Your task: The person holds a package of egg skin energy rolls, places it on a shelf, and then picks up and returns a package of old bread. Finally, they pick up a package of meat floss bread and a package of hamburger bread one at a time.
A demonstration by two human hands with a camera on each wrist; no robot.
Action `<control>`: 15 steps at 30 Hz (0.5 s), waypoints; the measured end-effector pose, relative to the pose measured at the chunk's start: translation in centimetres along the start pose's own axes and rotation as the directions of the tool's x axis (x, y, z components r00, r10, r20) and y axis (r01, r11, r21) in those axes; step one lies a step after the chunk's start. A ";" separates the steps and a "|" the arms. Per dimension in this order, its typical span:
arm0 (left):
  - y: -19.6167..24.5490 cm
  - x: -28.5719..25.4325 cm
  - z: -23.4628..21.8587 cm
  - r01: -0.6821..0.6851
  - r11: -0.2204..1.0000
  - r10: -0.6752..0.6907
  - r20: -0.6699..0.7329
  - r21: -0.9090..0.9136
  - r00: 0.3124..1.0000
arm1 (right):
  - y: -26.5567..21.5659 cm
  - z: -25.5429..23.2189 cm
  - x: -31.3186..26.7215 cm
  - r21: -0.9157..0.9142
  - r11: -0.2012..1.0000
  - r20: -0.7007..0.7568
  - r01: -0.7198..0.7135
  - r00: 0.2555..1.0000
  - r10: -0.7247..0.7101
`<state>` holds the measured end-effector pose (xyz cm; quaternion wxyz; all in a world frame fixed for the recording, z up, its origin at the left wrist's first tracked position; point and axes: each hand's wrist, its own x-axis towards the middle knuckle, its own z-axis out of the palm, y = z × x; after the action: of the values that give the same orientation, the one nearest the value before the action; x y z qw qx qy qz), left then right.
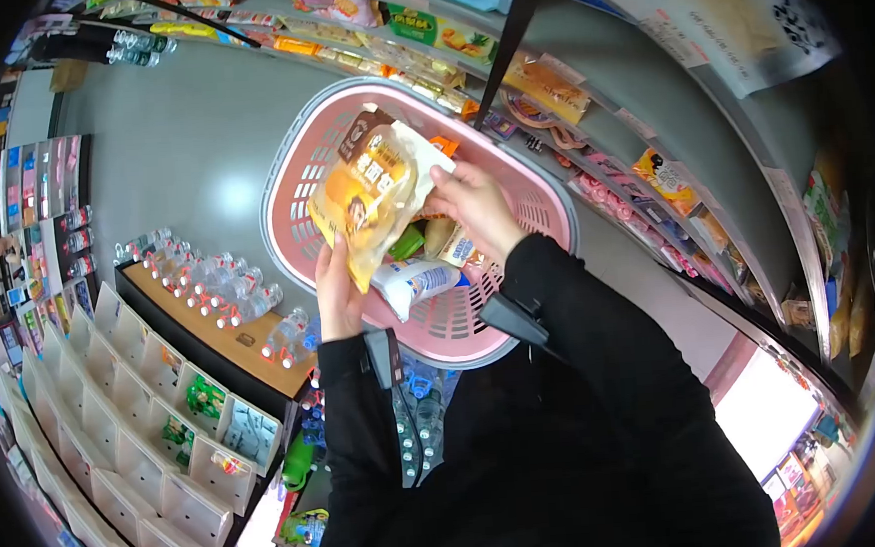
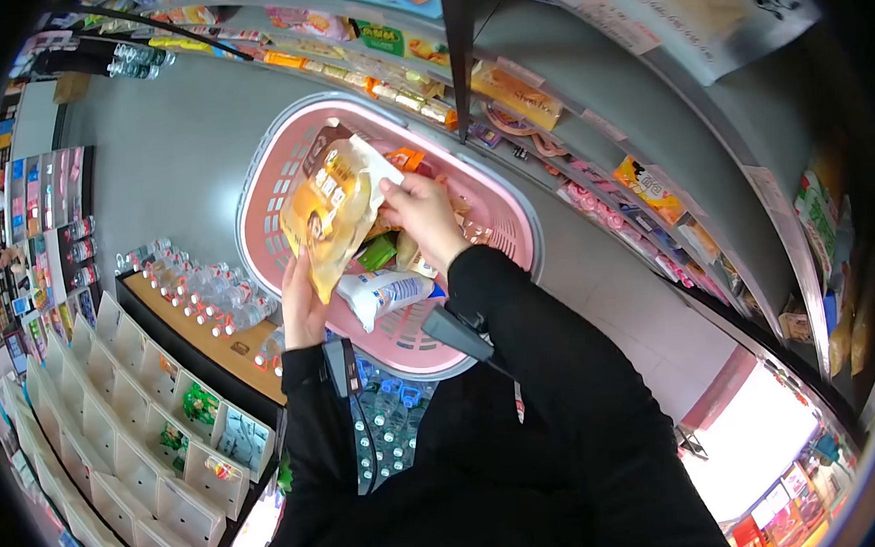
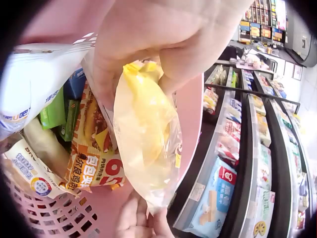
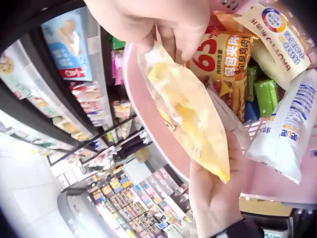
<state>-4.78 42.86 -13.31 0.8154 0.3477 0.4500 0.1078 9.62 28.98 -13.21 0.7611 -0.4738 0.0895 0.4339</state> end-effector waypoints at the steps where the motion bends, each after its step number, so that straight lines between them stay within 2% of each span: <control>1: -0.1 -1.0 0.3 -0.004 1.000 0.004 0.015 0.004 1.000 | -0.8 0.1 -1.1 0.039 0.999 0.050 0.018 0.999 -0.020; 3: -0.3 -3.2 1.1 -0.128 0.991 0.131 0.090 -0.047 0.987 | -2.4 -0.3 -3.3 0.137 0.991 0.138 0.011 0.990 -0.030; 5: -0.1 -6.2 2.7 -0.203 0.973 0.224 0.232 -0.111 0.946 | -4.7 -1.1 -5.8 0.222 0.975 0.195 0.025 0.978 -0.069; 7: 0.2 -8.9 4.1 -0.230 0.970 0.242 0.306 -0.074 0.921 | -6.9 -2.8 -7.8 0.313 0.949 0.308 0.023 0.943 -0.125; 9: 0.5 -11.3 5.6 -0.033 0.965 0.141 0.410 -0.260 0.901 | -9.9 -4.1 -10.6 0.339 0.940 0.300 0.046 0.941 -0.154; 10: 0.2 -11.8 5.7 -0.104 0.976 0.193 0.527 -0.194 0.828 | -11.2 -4.7 -12.0 0.329 0.940 0.288 0.088 0.939 -0.189; 11: 0.1 -12.2 5.9 -0.100 0.978 0.187 0.552 -0.184 0.812 | -12.4 -5.7 -13.4 0.337 0.934 0.275 0.118 0.936 -0.217; 13: -0.2 -13.0 6.9 0.039 0.955 0.133 0.539 -0.295 0.832 | -14.6 -8.1 -16.1 0.262 0.959 0.329 0.107 0.924 -0.193; 14: 0.2 -14.1 8.9 0.106 0.954 0.094 0.617 -0.280 0.782 | -15.4 -9.5 -17.4 0.233 0.964 0.325 0.129 0.924 -0.203; 15: -0.1 -14.5 9.8 0.117 0.959 0.079 0.641 -0.258 0.763 | -16.0 -10.7 -18.9 0.245 0.956 0.306 0.160 0.923 -0.233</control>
<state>-5.16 31.05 -0.34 0.9623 0.2387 0.1252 0.0364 13.02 6.79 1.70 0.8520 -0.3151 -0.0418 0.4160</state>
